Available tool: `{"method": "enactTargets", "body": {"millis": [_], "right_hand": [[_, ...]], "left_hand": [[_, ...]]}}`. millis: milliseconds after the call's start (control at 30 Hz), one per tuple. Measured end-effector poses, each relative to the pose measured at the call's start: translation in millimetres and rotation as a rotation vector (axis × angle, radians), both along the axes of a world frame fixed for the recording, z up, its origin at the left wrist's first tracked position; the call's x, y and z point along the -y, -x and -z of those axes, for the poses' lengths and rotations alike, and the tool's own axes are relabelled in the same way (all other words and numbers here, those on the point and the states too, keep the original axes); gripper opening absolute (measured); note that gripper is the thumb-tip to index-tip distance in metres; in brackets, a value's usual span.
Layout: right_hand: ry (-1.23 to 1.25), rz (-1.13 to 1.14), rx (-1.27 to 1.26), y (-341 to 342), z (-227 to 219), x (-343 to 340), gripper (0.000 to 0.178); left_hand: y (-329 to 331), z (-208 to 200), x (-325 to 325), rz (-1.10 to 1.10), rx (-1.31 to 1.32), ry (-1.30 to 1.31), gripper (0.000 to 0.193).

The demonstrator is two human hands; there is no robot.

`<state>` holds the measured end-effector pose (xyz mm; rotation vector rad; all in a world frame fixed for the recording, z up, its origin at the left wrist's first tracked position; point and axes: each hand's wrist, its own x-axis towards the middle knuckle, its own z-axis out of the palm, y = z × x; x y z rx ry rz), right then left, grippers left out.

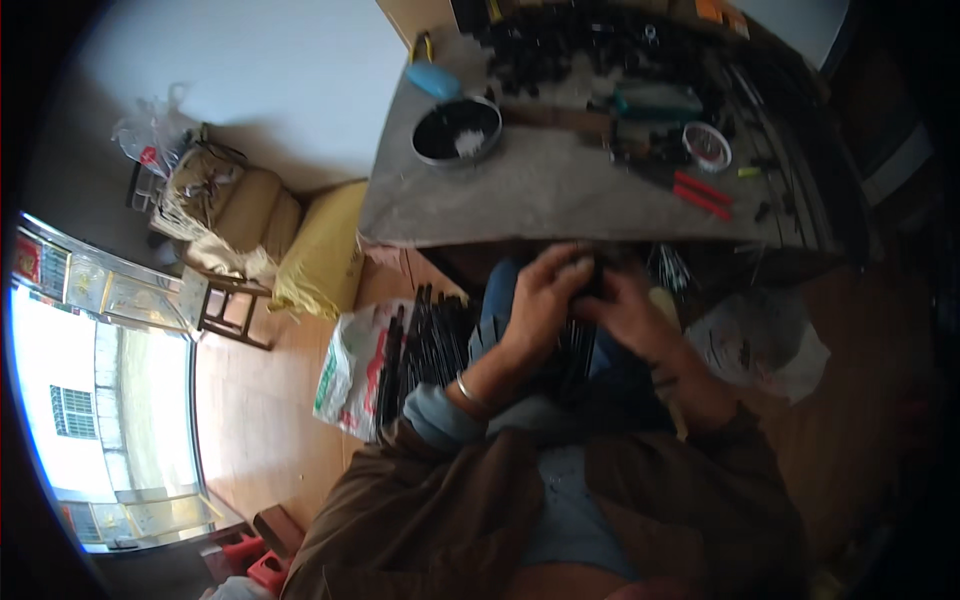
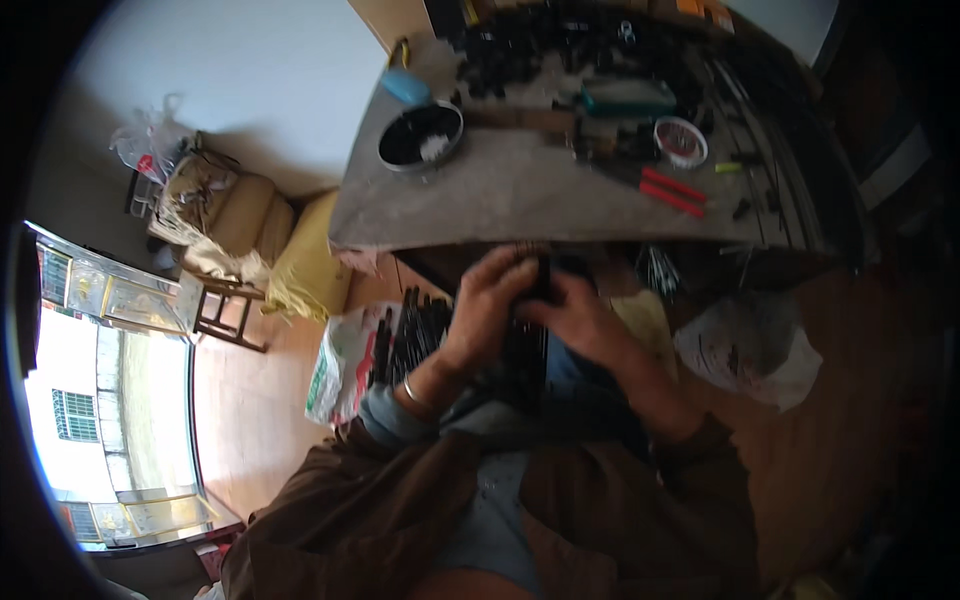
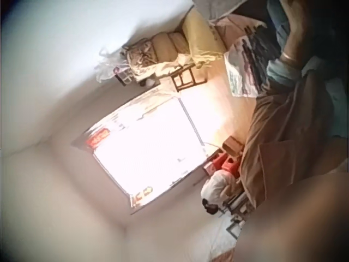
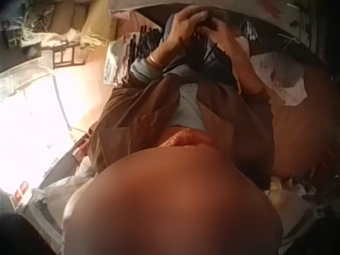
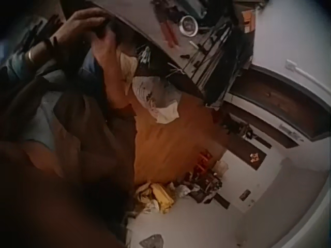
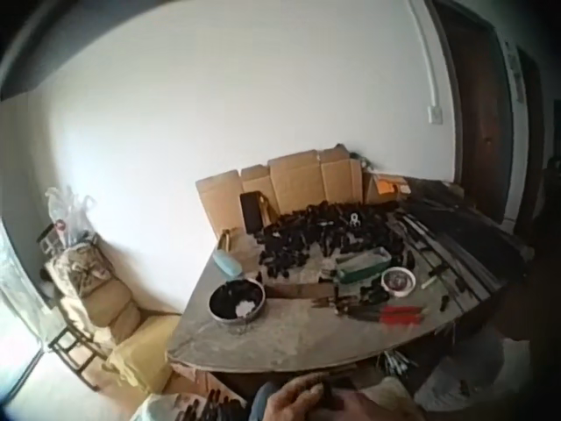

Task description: Assembling umbrella ribs by inserting metal rods into plastic connectors and securing them with pliers.

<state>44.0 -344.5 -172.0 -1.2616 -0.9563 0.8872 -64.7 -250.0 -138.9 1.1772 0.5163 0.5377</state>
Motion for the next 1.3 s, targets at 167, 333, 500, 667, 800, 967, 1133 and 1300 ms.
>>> {"method": "enactTargets", "body": {"millis": [167,333,500,667,800,967,1133,1300], "right_hand": [[0.033,0.015,-0.312,30,-6,-2,0.021],[0.057,-0.111,-0.704,25,-17,-2,0.027],[0.054,-0.135,-0.765,19,-12,-16,0.030],[0.081,-0.125,-0.795,9,-4,-25,0.028],[0.104,-0.080,-0.825,-7,-3,-20,0.028],[0.160,-0.052,-0.880,-23,5,-16,0.026],[0.150,-0.084,-0.937,-32,10,-16,0.026],[0.153,-0.085,-0.950,-38,13,-17,0.025]], "left_hand": [[23,-12,-19,0.272,-0.118,0.255,0.033],[24,-29,-80,0.448,-0.076,0.014,0.055],[-69,-71,-210,0.232,-0.240,-0.387,0.029],[-177,-67,-289,0.016,-0.352,-0.837,0.018],[-265,-24,-313,-0.152,-0.403,-1.592,0.029],[-318,3,-327,-0.009,-0.561,-1.892,0.042],[-324,-4,-336,0.137,-0.738,-1.880,0.035],[-317,-36,-313,-0.050,-0.589,-1.549,0.033]]}}
